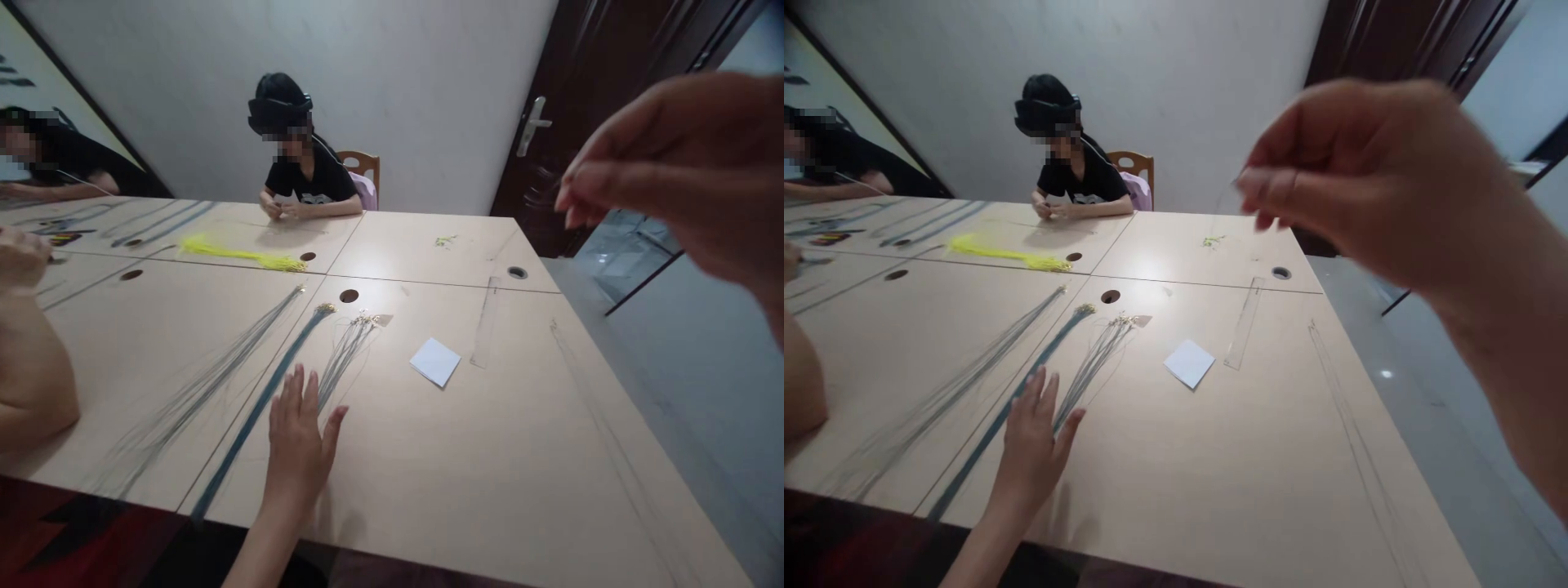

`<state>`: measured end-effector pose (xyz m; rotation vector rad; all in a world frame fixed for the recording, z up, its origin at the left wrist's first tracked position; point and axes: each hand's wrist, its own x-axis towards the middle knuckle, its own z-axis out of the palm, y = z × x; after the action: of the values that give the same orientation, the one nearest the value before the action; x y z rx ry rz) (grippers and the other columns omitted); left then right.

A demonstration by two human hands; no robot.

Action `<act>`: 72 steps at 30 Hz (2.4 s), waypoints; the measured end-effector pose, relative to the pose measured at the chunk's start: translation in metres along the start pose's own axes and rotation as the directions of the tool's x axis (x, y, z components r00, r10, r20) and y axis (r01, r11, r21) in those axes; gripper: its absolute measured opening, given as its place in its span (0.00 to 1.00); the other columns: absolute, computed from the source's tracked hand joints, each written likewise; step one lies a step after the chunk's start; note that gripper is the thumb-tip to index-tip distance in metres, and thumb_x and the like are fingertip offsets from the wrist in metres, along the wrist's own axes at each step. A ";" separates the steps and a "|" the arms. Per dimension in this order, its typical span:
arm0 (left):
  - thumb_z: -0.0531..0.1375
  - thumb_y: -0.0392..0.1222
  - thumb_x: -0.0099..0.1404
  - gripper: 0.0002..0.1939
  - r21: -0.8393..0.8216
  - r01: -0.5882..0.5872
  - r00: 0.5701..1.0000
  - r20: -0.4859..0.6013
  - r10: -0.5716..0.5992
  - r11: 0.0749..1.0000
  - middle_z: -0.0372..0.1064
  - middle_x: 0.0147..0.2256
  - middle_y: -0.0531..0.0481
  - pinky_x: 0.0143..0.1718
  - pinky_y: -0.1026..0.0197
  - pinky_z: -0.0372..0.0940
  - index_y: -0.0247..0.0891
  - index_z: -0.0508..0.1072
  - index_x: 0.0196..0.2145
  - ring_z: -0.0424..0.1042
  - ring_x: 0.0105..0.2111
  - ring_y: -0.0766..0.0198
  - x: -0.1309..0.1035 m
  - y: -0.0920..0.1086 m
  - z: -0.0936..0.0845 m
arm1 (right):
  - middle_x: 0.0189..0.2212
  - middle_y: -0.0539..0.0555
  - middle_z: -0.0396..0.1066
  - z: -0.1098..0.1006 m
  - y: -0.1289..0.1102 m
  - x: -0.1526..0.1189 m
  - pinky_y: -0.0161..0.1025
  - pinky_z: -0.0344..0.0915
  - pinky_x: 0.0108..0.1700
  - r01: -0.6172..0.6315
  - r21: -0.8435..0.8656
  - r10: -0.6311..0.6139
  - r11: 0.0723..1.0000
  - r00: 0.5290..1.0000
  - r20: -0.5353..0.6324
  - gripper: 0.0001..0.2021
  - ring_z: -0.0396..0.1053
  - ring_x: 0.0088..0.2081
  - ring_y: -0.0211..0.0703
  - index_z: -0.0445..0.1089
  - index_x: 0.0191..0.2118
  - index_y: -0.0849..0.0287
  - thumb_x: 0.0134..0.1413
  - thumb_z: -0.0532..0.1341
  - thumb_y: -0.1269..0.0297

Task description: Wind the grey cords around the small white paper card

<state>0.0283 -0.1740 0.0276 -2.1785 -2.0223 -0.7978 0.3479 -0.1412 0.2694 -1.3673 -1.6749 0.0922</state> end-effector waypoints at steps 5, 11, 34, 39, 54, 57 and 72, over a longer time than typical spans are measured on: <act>0.49 0.48 0.65 0.18 -0.666 -0.077 0.997 -0.070 0.040 0.742 0.58 0.55 0.47 0.57 0.53 0.56 0.40 0.65 0.50 0.57 0.57 0.58 0.043 0.071 -0.030 | 0.26 0.49 0.71 0.042 0.017 -0.058 0.34 0.67 0.27 0.098 0.335 -0.259 0.937 0.839 0.478 0.03 0.68 0.27 0.36 0.71 0.30 0.54 0.51 0.59 0.65; 0.49 0.49 0.65 0.18 -0.938 0.226 0.934 0.285 0.216 0.263 0.68 0.45 0.41 0.35 0.60 0.69 0.34 0.66 0.45 0.72 0.37 0.62 0.054 0.129 -0.002 | 0.24 0.49 0.69 0.103 0.073 -0.099 0.33 0.63 0.26 -0.207 0.326 0.033 0.922 0.883 0.467 0.05 0.66 0.26 0.35 0.69 0.29 0.57 0.52 0.57 0.64; 0.53 0.42 0.62 0.09 -0.723 0.055 0.944 0.263 0.201 0.688 0.70 0.30 0.49 0.30 0.65 0.60 0.36 0.70 0.33 0.67 0.28 0.68 0.074 0.106 0.109 | 0.28 0.52 0.70 0.206 0.157 -0.137 0.36 0.63 0.34 -0.417 0.441 0.321 0.794 0.905 0.279 0.07 0.67 0.31 0.39 0.68 0.31 0.58 0.52 0.57 0.62; 0.53 0.41 0.62 0.07 -0.711 0.096 0.946 0.284 0.159 0.697 0.68 0.28 0.51 0.26 0.66 0.57 0.36 0.68 0.31 0.63 0.24 0.69 0.075 0.106 0.109 | 0.28 0.51 0.69 0.206 0.157 -0.141 0.36 0.62 0.33 -0.383 0.378 0.308 0.843 0.919 0.245 0.05 0.66 0.30 0.39 0.68 0.32 0.56 0.53 0.56 0.63; 0.52 0.41 0.63 0.09 -0.704 0.021 0.934 0.268 0.238 0.710 0.70 0.30 0.49 0.27 0.68 0.58 0.36 0.70 0.36 0.64 0.25 0.71 0.073 0.104 0.111 | 0.29 0.51 0.69 0.203 0.154 -0.141 0.36 0.62 0.35 -0.302 0.362 0.228 0.882 0.945 0.233 0.05 0.67 0.33 0.39 0.68 0.32 0.56 0.54 0.56 0.65; 0.53 0.40 0.62 0.08 -0.705 -0.010 0.935 0.244 0.256 0.709 0.70 0.30 0.50 0.26 0.68 0.58 0.36 0.70 0.35 0.63 0.24 0.71 0.072 0.103 0.113 | 0.29 0.51 0.69 0.204 0.155 -0.142 0.36 0.62 0.34 -0.288 0.353 0.216 0.890 0.949 0.229 0.05 0.67 0.32 0.39 0.68 0.32 0.56 0.54 0.56 0.65; 0.54 0.35 0.62 0.05 -0.724 -0.115 0.935 0.153 0.321 0.680 0.71 0.29 0.50 0.27 0.67 0.60 0.36 0.69 0.32 0.67 0.27 0.70 0.072 0.104 0.114 | 0.27 0.51 0.69 0.205 0.158 -0.143 0.35 0.61 0.33 -0.243 0.366 0.176 0.899 0.962 0.207 0.04 0.65 0.30 0.38 0.68 0.31 0.58 0.54 0.56 0.67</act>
<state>0.1637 -0.0783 -0.0112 -3.0131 -1.6328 -1.5167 0.3132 -0.0993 -0.0214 -1.2531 -1.5343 0.6504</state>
